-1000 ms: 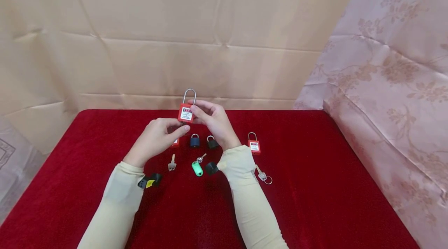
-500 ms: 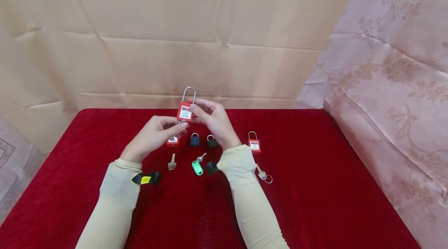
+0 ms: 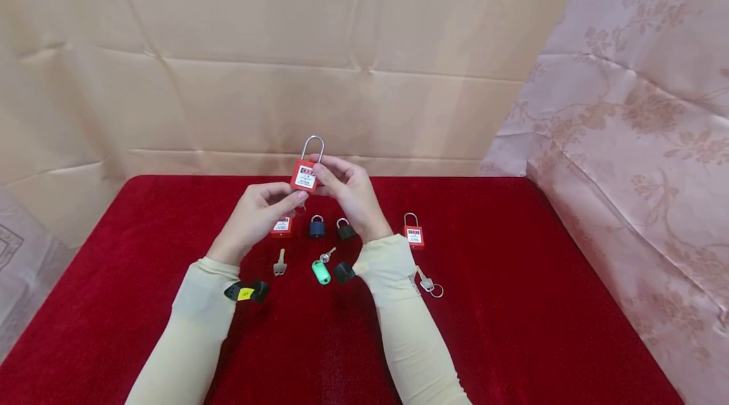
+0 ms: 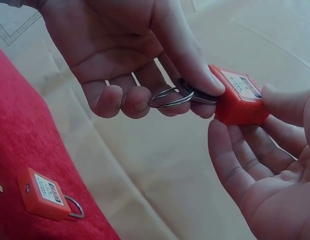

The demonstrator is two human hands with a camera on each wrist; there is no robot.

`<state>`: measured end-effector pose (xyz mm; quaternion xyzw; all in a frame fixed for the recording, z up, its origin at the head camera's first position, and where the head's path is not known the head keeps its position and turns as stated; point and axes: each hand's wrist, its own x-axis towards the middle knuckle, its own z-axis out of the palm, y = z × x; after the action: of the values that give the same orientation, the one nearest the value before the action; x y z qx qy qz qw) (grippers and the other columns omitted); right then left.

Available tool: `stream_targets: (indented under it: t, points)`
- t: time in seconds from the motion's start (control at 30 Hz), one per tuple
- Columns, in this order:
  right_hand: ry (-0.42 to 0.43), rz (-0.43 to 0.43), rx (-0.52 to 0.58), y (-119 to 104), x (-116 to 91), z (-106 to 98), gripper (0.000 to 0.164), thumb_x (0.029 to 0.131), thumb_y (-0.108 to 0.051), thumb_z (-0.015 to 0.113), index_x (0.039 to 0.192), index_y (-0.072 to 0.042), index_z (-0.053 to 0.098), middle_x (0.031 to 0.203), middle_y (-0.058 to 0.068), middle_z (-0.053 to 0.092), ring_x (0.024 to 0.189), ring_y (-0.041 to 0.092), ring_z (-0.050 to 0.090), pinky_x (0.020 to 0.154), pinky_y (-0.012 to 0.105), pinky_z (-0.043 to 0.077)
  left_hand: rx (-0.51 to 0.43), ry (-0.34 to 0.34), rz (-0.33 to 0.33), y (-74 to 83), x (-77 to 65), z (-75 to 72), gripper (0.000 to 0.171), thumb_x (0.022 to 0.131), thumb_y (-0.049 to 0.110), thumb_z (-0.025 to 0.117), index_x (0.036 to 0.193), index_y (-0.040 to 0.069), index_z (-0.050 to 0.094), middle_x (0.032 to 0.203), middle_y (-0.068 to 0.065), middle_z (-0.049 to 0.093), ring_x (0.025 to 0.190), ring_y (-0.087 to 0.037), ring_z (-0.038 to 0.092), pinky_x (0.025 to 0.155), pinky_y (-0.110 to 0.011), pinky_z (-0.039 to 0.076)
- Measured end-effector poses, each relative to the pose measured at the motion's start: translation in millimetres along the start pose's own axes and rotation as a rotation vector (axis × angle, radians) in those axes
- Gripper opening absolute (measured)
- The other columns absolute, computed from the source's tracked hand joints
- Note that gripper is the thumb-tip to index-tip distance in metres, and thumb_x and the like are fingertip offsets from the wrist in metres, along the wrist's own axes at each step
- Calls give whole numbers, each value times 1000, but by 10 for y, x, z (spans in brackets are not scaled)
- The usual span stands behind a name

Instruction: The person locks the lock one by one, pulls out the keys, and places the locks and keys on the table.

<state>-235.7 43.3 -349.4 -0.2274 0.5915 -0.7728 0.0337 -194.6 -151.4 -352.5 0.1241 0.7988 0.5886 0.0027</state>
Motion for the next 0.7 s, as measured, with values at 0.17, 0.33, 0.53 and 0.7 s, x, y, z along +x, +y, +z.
stream_targets:
  t: [0.17,0.33,0.53,0.7]
  points:
    - [30,14,-2,5,-4,22,34,100,-9,64,131,6,63,116,16,69,92,20,68,86,38,58,-6,-4,-22,8,-18,11,34,98,33,69,109,2,72,95,-9,72,93,-28,65,87,-46,53]
    - [102,18,22,-11,7,34,37,101,-10,64,133,8,61,115,14,69,92,17,68,86,35,58,45,-30,-40,29,-43,49,30,97,31,70,111,4,75,98,-10,74,91,-27,64,84,-45,53]
    - [242,-47,103,-56,32,-15,34,101,-7,62,130,11,61,107,13,70,89,17,68,78,31,59,184,-135,8,11,-7,184,26,96,29,72,107,7,78,87,-2,75,83,-32,64,76,-38,52]
    - [185,-33,69,-63,31,-6,38,101,-8,62,132,13,58,108,12,70,90,15,69,80,32,59,194,-116,26,15,-21,195,22,95,26,72,106,8,79,84,-1,74,78,-29,65,73,-38,53]
